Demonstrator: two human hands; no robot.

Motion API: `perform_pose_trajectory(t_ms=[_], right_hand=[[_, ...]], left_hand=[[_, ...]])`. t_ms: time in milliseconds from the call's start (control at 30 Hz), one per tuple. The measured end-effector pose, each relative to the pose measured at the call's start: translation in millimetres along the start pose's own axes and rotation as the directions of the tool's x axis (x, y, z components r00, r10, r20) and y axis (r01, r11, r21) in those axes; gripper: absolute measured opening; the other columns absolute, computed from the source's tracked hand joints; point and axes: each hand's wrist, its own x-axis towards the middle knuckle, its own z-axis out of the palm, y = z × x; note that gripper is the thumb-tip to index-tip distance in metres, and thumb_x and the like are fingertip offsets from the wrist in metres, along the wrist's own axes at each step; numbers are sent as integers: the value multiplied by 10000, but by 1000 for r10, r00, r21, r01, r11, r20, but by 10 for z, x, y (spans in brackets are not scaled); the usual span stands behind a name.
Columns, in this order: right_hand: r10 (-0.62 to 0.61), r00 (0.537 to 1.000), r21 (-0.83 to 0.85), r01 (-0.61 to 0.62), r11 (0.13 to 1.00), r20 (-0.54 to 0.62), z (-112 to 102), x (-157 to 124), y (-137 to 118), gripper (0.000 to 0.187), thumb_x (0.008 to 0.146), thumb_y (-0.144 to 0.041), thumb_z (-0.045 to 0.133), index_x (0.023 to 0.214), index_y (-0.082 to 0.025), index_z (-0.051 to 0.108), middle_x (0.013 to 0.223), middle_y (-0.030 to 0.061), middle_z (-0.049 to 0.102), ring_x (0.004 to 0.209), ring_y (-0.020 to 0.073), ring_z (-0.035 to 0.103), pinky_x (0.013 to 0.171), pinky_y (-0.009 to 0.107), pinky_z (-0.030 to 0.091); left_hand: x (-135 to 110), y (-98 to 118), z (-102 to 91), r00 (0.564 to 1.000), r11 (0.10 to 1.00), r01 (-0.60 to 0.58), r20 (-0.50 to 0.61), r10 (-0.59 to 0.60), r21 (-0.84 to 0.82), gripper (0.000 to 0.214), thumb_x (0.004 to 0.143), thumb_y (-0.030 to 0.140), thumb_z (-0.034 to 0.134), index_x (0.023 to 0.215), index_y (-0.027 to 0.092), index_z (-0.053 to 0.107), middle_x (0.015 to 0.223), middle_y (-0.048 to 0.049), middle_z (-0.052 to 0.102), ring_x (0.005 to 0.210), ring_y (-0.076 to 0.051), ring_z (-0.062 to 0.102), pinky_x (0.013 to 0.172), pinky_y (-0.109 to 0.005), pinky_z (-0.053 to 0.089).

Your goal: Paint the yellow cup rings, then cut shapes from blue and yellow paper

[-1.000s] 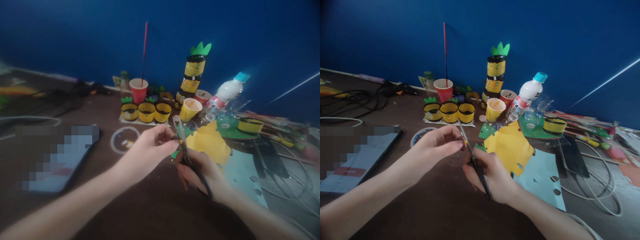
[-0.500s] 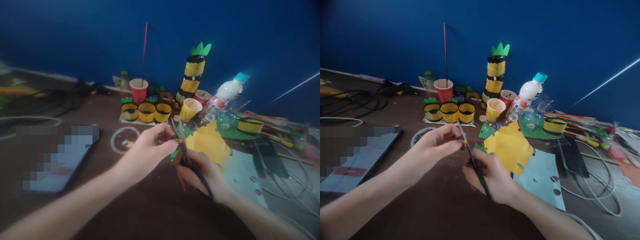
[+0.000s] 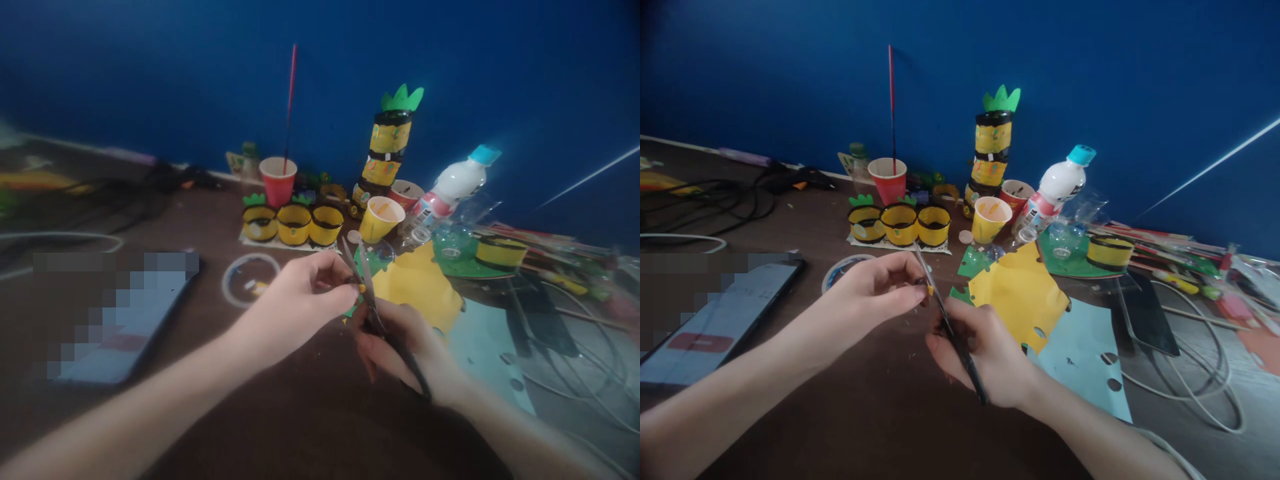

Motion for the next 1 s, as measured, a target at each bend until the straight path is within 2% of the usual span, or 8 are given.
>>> perform_pose_trajectory(t_ms=[233, 467, 800, 1000], right_hand=[[1, 1000, -1, -1, 1000, 10, -14, -10, 5, 137, 836, -222, 481, 713, -178, 439, 509, -40, 470, 449, 91, 455, 442, 211, 342], [-2, 1000, -36, 3, 999, 15, -26, -6, -27, 112, 811, -202, 519, 719, -175, 461, 511, -41, 480, 457, 92, 463, 442, 211, 325], [6, 999, -35, -5, 999, 36, -36, 2, -37, 88, 805, -185, 485, 723, -172, 455, 528, -44, 447, 459, 92, 455, 441, 211, 325], [12, 999, -49, -10, 999, 44, -33, -11, -40, 97, 805, -177, 480, 713, -169, 455, 536, -40, 447, 457, 87, 448, 430, 206, 323]], left_hand=[[-7, 4, -15, 1000, 1000, -11, -3, 11, -9, 40, 766, 192, 528, 728, 196, 540, 700, 52, 580, 674, -96, 531, 630, -217, 394], [-2, 23, -68, 998, 990, -25, -52, 32, 138, 56, 731, 240, 599, 698, 197, 615, 684, 46, 627, 675, -118, 569, 611, -213, 399], [-11, 49, -92, 996, 980, -46, -63, 60, 194, 61, 723, 232, 614, 674, 230, 650, 686, 68, 642, 686, -97, 580, 603, -174, 415], [-22, 40, -90, 993, 964, -62, -85, 87, 259, 63, 725, 249, 620, 669, 235, 646, 645, 85, 626, 623, -70, 534, 568, -153, 391]])
